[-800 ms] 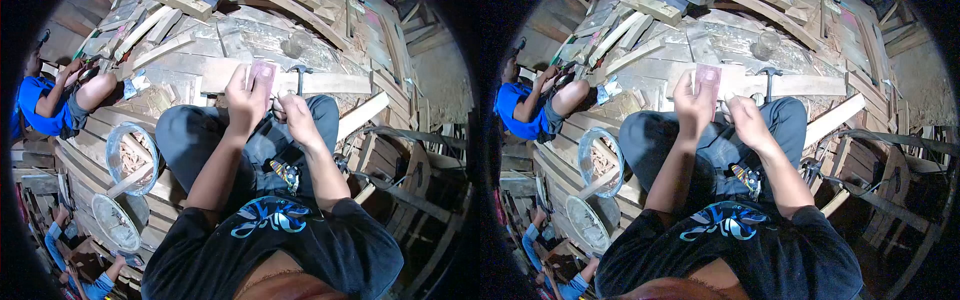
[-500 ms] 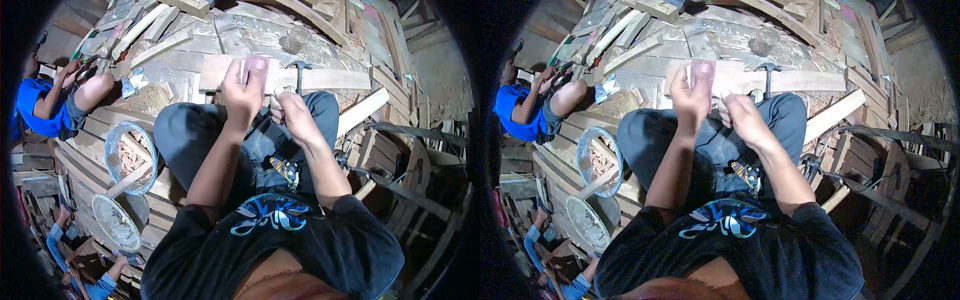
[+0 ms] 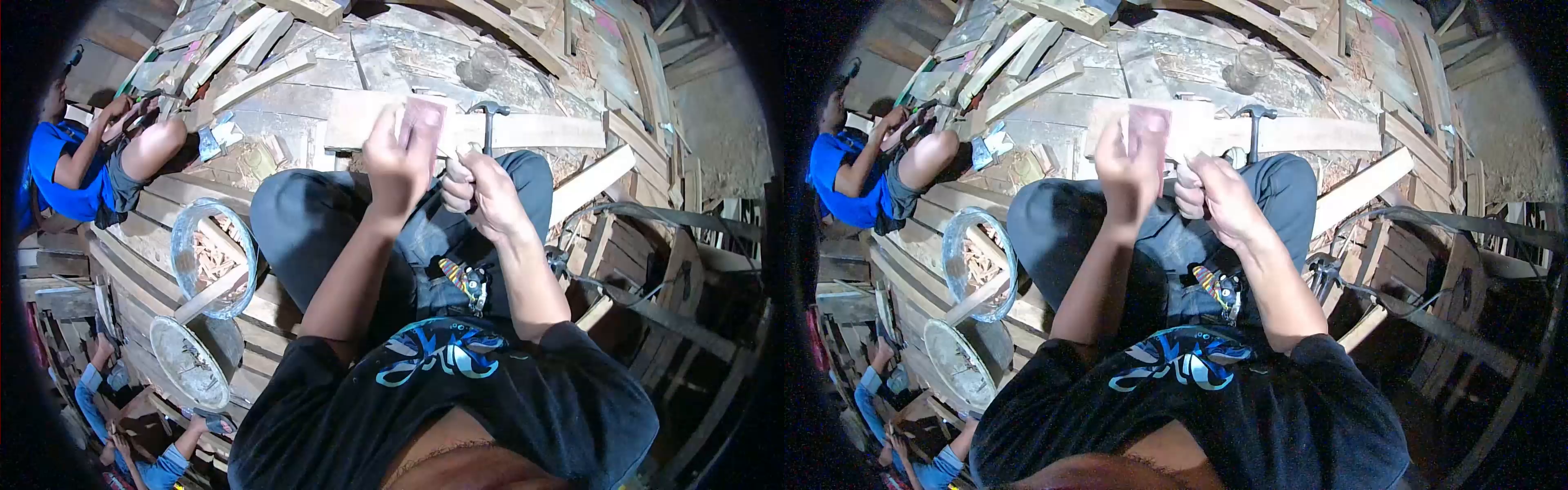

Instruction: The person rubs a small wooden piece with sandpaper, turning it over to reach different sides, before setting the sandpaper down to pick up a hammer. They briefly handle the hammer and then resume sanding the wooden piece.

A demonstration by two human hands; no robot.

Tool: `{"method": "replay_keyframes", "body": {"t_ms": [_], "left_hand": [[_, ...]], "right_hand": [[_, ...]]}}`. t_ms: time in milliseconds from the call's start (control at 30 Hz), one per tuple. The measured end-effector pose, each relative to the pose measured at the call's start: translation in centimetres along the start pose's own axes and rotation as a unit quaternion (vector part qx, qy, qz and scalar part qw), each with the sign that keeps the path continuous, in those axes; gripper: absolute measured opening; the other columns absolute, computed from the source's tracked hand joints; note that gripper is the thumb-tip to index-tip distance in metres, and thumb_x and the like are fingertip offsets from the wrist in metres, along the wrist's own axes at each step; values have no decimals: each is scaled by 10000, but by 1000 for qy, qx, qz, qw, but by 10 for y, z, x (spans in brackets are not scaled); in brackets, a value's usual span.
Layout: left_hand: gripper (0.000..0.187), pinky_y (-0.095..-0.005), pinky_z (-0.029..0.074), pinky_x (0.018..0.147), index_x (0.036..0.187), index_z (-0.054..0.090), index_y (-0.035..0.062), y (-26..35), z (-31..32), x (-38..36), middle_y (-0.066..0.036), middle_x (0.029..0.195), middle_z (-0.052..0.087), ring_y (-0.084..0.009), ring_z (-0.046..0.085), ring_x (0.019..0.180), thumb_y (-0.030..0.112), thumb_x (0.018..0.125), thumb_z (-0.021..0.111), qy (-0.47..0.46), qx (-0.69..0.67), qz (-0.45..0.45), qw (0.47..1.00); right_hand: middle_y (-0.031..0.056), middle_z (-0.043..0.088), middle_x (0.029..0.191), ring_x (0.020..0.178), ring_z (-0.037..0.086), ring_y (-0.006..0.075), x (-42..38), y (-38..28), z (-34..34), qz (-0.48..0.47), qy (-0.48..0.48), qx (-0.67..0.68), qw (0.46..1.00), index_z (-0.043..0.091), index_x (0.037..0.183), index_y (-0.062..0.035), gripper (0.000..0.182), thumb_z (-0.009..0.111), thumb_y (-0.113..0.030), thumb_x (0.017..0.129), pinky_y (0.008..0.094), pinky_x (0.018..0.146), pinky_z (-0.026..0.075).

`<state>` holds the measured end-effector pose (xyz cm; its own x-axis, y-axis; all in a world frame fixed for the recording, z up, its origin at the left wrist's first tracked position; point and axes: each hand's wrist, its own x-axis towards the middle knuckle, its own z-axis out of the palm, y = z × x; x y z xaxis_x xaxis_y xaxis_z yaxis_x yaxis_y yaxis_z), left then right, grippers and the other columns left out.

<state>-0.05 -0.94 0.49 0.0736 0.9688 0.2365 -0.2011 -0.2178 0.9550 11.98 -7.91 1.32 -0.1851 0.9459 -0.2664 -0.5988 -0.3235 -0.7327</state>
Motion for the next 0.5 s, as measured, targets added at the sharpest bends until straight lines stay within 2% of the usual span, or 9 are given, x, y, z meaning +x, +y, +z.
{"method": "replay_keyframes", "body": {"t_ms": [67, 167, 200, 233, 300, 333, 433, 467, 500], "left_hand": [[177, -223, 453, 574, 951, 615, -8, -6, -1, 5, -18, 754, 613, -72, 550, 655, 162, 924, 661, 10, 69, 101, 992], [199, -272, 502, 625, 964, 633, -13, 0, -5, 0, -101, 767, 671, -90, 594, 688, 172, 900, 673, 1, 124, -14, 992], [194, -293, 498, 578, 931, 629, -10, 1, 6, -6, -95, 703, 652, -94, 594, 643, 178, 903, 668, -4, 74, 62, 995], [190, -303, 489, 537, 912, 626, -1, 4, 5, -7, -93, 662, 636, -107, 589, 585, 182, 902, 672, -10, 146, 138, 980], [197, -313, 485, 517, 918, 627, 6, 8, 2, 0, -105, 651, 639, -135, 617, 559, 189, 888, 694, -5, 125, 53, 991], [200, -313, 487, 517, 914, 629, 8, -6, -1, 5, -110, 655, 644, -158, 637, 561, 191, 881, 703, -9, -1, -29, 1000], [202, -316, 464, 492, 891, 625, 5, 0, 4, -7, -105, 624, 619, -159, 588, 508, 197, 890, 689, -4, 174, 153, 973], [205, -324, 469, 495, 878, 623, 3, 4, 3, -6, -118, 629, 619, -185, 590, 506, 197, 886, 691, -5, 179, 175, 968], [207, -325, 470, 498, 877, 624, 3, 1, 0, -3, -123, 633, 621, -193, 594, 508, 198, 884, 694, -4, 145, 132, 981]], "right_hand": [[-56, 280, 558, 479, 240, 84, 0, 0, 1, 15, -5, 4, 1000, 345, 664, -147, 408, 378, -316, 1035, 257, 470, 218], [-54, 293, 565, 482, 252, 81, -2, 2, 0, 22, -10, 16, 1000, 381, 697, -136, 379, 372, -309, 1035, 257, 460, 219], [-54, 293, 565, 480, 251, 82, -2, -2, 3, 19, 1, 14, 1000, 381, 698, -135, 379, 371, -308, 1035, 257, 458, 222], [-54, 294, 565, 479, 251, 82, -3, -3, 4, 17, 15, 14, 1000, 382, 698, -135, 379, 370, -307, 1036, 258, 457, 224], [-52, 299, 567, 481, 261, 83, -2, 1, 1, 21, 2, 32, 999, 401, 713, -132, 364, 374, -304, 1033, 256, 454, 222], [-55, 293, 563, 476, 252, 82, -3, 2, 0, 22, 15, 27, 999, 384, 700, -141, 375, 386, -321, 1029, 253, 454, 215], [-59, 286, 559, 474, 246, 81, -4, -2, 5, 23, 16, 17, 999, 369, 689, -148, 387, 393, -334, 1028, 250, 457, 210], [-59, 286, 560, 475, 247, 82, -6, -2, 5, 23, 13, 18, 999, 370, 691, -147, 386, 391, -333, 1028, 250, 458, 211], [-59, 285, 559, 474, 246, 82, -6, -2, 5, 25, 10, 17, 1000, 371, 692, -147, 385, 390, -332, 1029, 250, 459, 212]]}}
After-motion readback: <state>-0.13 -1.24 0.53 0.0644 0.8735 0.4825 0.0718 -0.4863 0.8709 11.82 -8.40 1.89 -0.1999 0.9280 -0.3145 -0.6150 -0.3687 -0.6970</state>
